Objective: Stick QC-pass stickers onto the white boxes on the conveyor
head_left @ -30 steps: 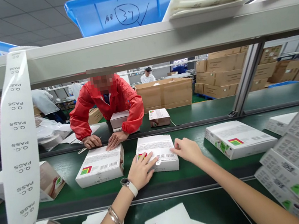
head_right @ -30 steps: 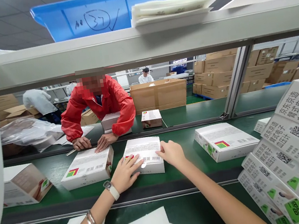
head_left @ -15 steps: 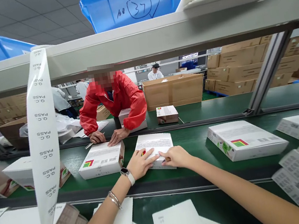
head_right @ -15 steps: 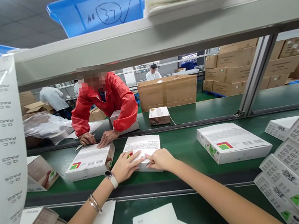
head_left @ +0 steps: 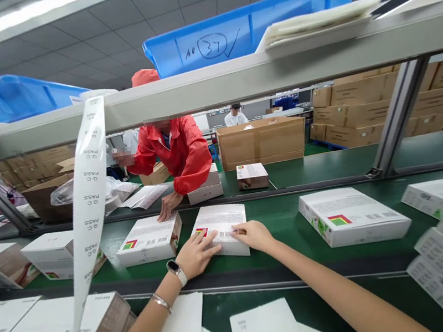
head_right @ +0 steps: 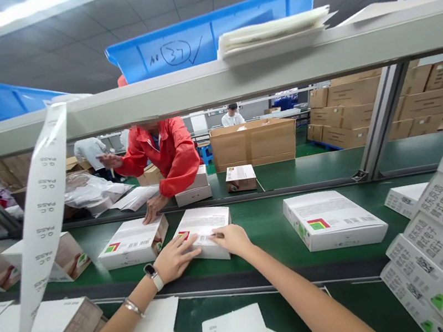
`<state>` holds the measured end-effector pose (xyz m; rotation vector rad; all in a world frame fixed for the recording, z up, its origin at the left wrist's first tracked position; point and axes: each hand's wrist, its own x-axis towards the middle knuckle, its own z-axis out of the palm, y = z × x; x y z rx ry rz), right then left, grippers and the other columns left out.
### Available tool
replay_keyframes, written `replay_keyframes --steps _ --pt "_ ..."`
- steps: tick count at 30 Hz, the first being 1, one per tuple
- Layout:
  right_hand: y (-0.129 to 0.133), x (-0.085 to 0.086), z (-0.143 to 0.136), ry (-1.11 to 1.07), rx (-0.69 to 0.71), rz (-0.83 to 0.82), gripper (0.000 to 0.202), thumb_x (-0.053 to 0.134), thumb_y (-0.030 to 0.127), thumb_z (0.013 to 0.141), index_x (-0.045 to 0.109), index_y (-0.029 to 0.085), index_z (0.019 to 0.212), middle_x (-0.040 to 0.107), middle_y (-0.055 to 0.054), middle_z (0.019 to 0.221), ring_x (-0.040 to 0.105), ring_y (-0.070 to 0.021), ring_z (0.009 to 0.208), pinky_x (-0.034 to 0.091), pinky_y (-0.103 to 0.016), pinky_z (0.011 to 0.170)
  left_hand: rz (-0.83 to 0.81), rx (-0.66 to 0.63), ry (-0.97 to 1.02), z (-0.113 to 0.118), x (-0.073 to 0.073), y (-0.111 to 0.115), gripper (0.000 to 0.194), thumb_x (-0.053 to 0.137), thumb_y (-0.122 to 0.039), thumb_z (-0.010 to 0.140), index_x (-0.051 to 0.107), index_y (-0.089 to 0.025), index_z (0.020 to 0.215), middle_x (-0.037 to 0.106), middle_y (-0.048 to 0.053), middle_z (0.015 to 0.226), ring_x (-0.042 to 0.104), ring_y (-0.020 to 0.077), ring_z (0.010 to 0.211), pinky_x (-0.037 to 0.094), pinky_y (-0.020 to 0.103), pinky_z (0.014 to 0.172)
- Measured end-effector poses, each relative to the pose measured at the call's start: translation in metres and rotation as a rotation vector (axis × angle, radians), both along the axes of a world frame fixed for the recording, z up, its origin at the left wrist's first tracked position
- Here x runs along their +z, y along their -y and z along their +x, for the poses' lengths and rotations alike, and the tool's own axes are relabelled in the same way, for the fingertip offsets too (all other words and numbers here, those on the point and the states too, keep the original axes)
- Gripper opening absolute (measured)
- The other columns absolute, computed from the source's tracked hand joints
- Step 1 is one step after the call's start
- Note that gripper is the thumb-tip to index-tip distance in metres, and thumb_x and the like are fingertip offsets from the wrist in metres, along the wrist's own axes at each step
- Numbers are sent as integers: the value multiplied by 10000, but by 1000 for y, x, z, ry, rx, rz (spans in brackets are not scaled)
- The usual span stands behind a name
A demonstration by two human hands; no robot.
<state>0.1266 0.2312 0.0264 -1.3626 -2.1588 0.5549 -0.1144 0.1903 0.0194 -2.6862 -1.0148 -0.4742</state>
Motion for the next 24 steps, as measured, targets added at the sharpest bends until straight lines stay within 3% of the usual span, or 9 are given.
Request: replay_keyframes --steps 4,6,9,11,13,16,19,24 --pt "-17 -14 -4 -286 -151 -154 563 257 534 823 597 121 998 580 -76 612 522 -161 537 379 -248 467 -244 369 595 -8 7 -13 314 418 -357 824 585 -213 1047 540 78 1145 478 236 1063 333 381 924" --pt "-22 -22 -10 -390 -142 -261 575 310 574 787 614 101 909 473 -14 465 383 -109 372 291 -221 352 -310 483 705 -15 10 -31 378 415 -427 803 637 -141 911 636 115 936 560 268 931 408 386 829" --pt "-22 -30 -15 -523 -96 -372 501 451 567 722 611 118 876 376 50 427 240 -58 337 194 -187 317 -432 506 749 -22 11 -51 416 516 -498 702 646 -103 702 661 111 695 620 278 685 479 350 622" --pt "-16 -31 -11 -601 -68 -405 477 515 538 693 589 146 957 410 48 471 228 -48 357 175 -177 327 -481 484 799 -20 7 -50 413 548 -496 677 636 -98 744 665 108 740 625 263 688 486 319 602" --pt "-9 -29 -2 -706 -37 -413 541 583 502 652 533 172 1078 465 38 533 244 -49 384 180 -179 344 -486 439 866 -13 4 -42 441 539 -470 704 590 -100 938 644 108 920 610 244 824 484 295 677" --pt "0 -24 15 -821 4 -327 698 653 434 606 432 166 1212 443 54 535 260 -63 431 231 -189 387 -463 359 957 4 2 -26 611 537 -426 735 339 -151 1242 500 92 1190 507 208 1044 435 278 821" --pt "7 -17 30 -699 38 -214 700 617 402 653 387 133 1258 357 70 510 270 -78 472 282 -198 440 -416 332 1001 15 8 -18 789 591 -406 708 140 -220 1327 372 82 1301 407 216 1144 385 306 897" --pt "31 -3 46 -416 90 -140 569 452 447 770 389 148 1251 336 59 544 341 -107 518 318 -219 494 -264 446 940 12 18 -3 847 584 -428 718 52 -228 1346 324 138 1314 417 277 1125 427 377 837"
